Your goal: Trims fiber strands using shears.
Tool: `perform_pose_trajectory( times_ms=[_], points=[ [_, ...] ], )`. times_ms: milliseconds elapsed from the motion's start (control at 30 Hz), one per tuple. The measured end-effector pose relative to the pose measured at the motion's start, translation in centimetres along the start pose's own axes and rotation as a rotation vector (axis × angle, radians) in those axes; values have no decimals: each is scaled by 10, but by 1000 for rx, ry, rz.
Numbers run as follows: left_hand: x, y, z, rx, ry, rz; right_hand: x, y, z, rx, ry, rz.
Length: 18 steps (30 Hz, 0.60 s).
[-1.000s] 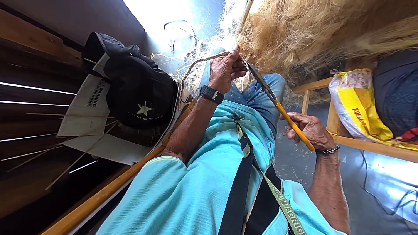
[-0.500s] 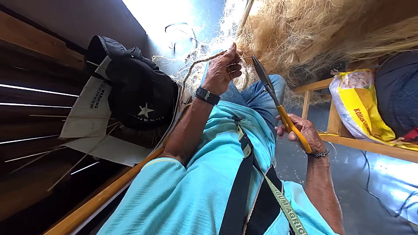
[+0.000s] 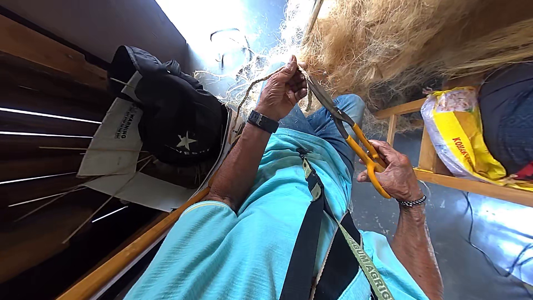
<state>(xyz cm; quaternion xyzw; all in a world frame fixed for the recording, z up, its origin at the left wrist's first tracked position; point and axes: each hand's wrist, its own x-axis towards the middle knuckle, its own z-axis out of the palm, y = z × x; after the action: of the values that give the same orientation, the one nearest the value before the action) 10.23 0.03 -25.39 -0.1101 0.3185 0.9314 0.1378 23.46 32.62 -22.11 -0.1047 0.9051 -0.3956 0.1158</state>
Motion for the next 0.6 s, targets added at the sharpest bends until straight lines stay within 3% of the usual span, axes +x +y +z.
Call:
perform_pose_trajectory(
  times_ms=[200,600],
  points=[
    [4,-5,-7,-51,-127,17,-1,-12,-7,-168,47,-108],
    [5,-5,-11,-97,-159,19,1,-16,-8,-263,75,-135]
  ],
)
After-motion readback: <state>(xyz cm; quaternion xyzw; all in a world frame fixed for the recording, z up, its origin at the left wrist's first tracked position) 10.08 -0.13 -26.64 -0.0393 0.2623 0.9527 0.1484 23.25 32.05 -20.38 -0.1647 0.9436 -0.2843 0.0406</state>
